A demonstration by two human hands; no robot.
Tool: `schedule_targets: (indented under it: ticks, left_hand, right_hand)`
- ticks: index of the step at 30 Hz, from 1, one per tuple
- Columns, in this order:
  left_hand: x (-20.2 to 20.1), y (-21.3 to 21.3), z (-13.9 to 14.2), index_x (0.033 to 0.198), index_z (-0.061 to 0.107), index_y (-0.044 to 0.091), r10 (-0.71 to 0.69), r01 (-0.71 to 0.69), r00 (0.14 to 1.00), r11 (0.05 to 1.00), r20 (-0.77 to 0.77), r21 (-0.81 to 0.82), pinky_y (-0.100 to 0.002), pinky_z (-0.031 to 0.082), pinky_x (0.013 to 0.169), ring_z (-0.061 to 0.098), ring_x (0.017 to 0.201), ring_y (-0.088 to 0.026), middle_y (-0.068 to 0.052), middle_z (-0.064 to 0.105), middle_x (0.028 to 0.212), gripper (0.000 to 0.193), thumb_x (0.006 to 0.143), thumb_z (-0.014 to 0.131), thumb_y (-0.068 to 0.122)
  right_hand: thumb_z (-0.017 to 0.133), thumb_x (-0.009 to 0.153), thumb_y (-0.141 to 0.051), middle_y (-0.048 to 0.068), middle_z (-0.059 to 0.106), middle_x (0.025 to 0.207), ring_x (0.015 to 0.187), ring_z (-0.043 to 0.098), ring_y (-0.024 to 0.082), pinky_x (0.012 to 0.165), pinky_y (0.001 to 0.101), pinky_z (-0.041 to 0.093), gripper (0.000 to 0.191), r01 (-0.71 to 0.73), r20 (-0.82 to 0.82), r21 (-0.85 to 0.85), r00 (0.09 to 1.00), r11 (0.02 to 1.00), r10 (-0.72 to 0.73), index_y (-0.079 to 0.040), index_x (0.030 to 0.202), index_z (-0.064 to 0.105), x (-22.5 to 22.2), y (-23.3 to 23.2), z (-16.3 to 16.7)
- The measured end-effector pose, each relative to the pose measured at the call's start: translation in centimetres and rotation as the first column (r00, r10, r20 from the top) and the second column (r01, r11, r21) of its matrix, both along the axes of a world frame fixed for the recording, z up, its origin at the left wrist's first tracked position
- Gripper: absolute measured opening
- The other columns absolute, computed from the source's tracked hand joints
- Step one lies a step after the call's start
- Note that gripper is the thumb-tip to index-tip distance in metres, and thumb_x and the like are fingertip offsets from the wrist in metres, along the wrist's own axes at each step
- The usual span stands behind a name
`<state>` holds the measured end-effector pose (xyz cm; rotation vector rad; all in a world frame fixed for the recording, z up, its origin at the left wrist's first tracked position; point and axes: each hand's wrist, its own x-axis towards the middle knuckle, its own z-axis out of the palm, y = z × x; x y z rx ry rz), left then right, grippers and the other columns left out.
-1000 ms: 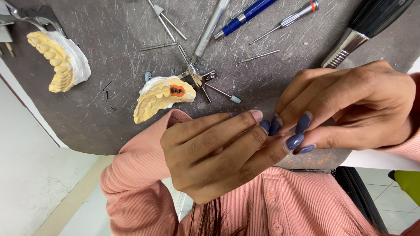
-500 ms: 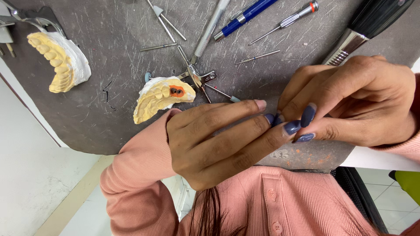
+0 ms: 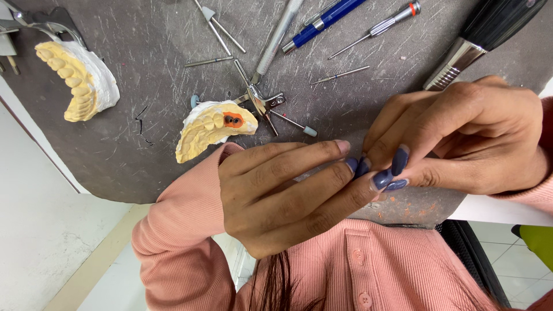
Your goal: The person sits at a dental laboratory bench and fits a small dental crown by hand, holding it between the fingers and checking it against a stone model. They pick up a rotary handpiece and grind the crown, then continue manipulating and fitting it by hand.
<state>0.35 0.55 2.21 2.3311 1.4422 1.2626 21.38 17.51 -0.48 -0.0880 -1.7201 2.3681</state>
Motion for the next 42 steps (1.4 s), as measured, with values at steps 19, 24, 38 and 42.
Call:
schedule_targets:
  ticks: [19,24,38,42]
  left_hand:
    - [1.7,0.8,-1.1,0.091,0.066,0.007,0.135,-0.164,0.974,0.975,0.183,0.150,-0.029,0.060,0.061,0.072,0.081,-0.023,-0.007,0.067,0.086,0.030,0.078,0.092,0.011]
    - [2.5,1.3,-1.7,0.092,0.059,0.010,0.018,-0.126,0.966,0.903,0.258,0.410,-0.028,0.066,0.067,0.074,0.084,-0.023,-0.009,0.070,0.091,0.024,0.081,0.079,0.003]
    - [2.4,0.4,-1.2,0.096,0.059,0.011,-0.122,0.046,0.979,0.912,0.161,0.407,-0.026,0.057,0.062,0.076,0.092,-0.027,-0.007,0.062,0.092,0.026,0.080,0.069,-0.007]
    - [2.1,0.8,-1.1,0.095,0.058,0.010,-0.143,0.093,0.987,0.890,0.079,0.447,-0.025,0.057,0.063,0.077,0.095,-0.028,-0.007,0.060,0.091,0.026,0.080,0.067,-0.009]
  right_hand:
    - [0.075,0.089,-0.005,0.017,0.075,0.098,0.095,0.077,0.028,0.084,0.0401,0.065,0.018,0.056,0.025,0.020,0.998,0.998,-0.056,-0.005,0.100,0.061,0.2,-0.2,0.6]
    - [0.079,0.086,-0.004,0.016,0.075,0.096,0.091,0.075,0.025,0.081,0.0378,0.063,0.020,0.117,-0.001,-0.063,0.993,0.991,-0.118,-0.002,0.100,0.064,-0.2,-1.1,0.8]
    - [0.076,0.089,-0.004,0.013,0.074,0.096,0.092,0.075,0.022,0.083,0.0364,0.062,0.015,0.102,-0.059,-0.061,0.993,0.993,-0.105,-0.001,0.100,0.066,0.2,-1.7,1.4]
    - [0.077,0.089,-0.005,0.013,0.076,0.096,0.094,0.076,0.021,0.083,0.0346,0.064,0.016,0.104,-0.071,-0.079,0.991,0.991,-0.110,-0.003,0.101,0.066,0.3,-1.8,1.0]
